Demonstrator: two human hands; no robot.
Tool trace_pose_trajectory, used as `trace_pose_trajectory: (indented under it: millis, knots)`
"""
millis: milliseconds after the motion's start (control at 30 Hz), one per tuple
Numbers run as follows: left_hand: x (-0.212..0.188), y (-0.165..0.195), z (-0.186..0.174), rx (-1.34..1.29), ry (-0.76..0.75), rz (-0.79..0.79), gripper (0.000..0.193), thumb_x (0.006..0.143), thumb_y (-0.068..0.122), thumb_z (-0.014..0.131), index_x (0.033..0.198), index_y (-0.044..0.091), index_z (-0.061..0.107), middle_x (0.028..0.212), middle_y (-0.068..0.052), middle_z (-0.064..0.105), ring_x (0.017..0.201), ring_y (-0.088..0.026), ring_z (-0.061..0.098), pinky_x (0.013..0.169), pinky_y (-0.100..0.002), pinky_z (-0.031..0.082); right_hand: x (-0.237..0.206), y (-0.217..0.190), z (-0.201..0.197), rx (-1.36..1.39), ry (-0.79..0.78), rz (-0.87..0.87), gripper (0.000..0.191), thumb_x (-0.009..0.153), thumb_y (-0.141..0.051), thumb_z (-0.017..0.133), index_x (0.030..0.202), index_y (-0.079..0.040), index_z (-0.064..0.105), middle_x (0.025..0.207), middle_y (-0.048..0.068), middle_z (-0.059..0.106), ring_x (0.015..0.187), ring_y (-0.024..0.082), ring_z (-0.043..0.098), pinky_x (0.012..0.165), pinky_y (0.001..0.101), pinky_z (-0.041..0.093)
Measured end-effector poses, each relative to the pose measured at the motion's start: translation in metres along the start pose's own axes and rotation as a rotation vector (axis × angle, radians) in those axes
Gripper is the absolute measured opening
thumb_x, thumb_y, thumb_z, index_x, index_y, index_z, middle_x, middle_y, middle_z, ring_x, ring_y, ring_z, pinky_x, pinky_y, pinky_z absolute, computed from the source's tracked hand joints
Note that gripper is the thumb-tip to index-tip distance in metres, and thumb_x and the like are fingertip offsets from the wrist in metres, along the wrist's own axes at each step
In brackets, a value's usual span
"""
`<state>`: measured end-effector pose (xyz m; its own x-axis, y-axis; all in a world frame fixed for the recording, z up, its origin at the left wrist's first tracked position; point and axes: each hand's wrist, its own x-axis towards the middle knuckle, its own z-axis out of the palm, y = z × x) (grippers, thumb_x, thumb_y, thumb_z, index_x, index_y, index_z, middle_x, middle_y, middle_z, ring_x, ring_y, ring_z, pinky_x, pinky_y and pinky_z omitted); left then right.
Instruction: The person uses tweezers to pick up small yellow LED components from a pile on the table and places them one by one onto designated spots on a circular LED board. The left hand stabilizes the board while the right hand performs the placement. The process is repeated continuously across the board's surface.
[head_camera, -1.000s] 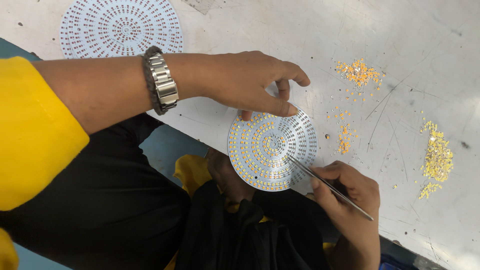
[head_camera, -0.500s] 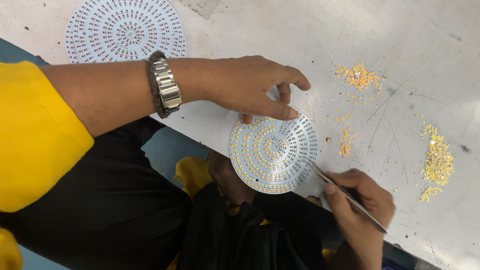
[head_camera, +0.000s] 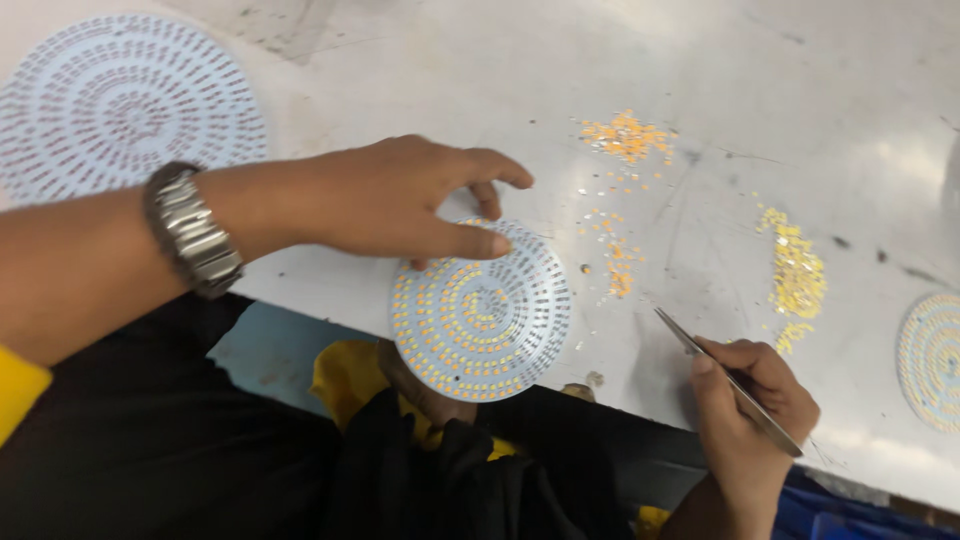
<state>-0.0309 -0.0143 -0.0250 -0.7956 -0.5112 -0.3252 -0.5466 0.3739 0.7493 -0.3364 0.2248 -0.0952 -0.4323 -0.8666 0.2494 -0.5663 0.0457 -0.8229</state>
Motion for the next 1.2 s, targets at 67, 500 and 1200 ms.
trace_pose_trajectory:
  millis: [67,500,1200]
  knots:
    - [0.000,0.000,0.002,0.031,-0.031,-0.064,0.076,0.085,0.054,0.066,0.151,0.024,0.045,0.128,-0.004,0.068,0.064,-0.021,0.077,0.066,-0.036,0.062,-0.001,-0.001,0.002,-0.005,0.014,0.011,0.011,0.094,0.003,0.068,0.104,0.005,0.070,0.086,-0.001,0.064,0.073,0.001,0.051,0.066,0.0168,0.038]
    - [-0.001,0.023,0.006,0.238,-0.162,-0.421,0.072,0.091,0.052,0.072,0.154,0.038,0.041,0.130,0.016,0.066,0.069,-0.021,0.066,0.070,-0.035,0.063,0.001,0.015,-0.031,-0.106,0.349,0.192,0.006,0.095,-0.001,0.067,0.095,0.004,0.070,0.068,-0.005,0.056,0.059,-0.001,0.042,0.054,0.0184,0.030]
    - [0.000,-0.004,0.016,0.132,-0.126,-0.457,0.075,0.090,0.049,0.078,0.156,0.040,0.042,0.134,0.016,0.065,0.062,-0.017,0.066,0.070,-0.033,0.064,-0.008,0.014,-0.031,-0.162,0.329,0.171,0.009,0.091,0.000,0.069,0.097,0.006,0.071,0.070,-0.002,0.062,0.061,-0.001,0.049,0.056,0.0162,0.035]
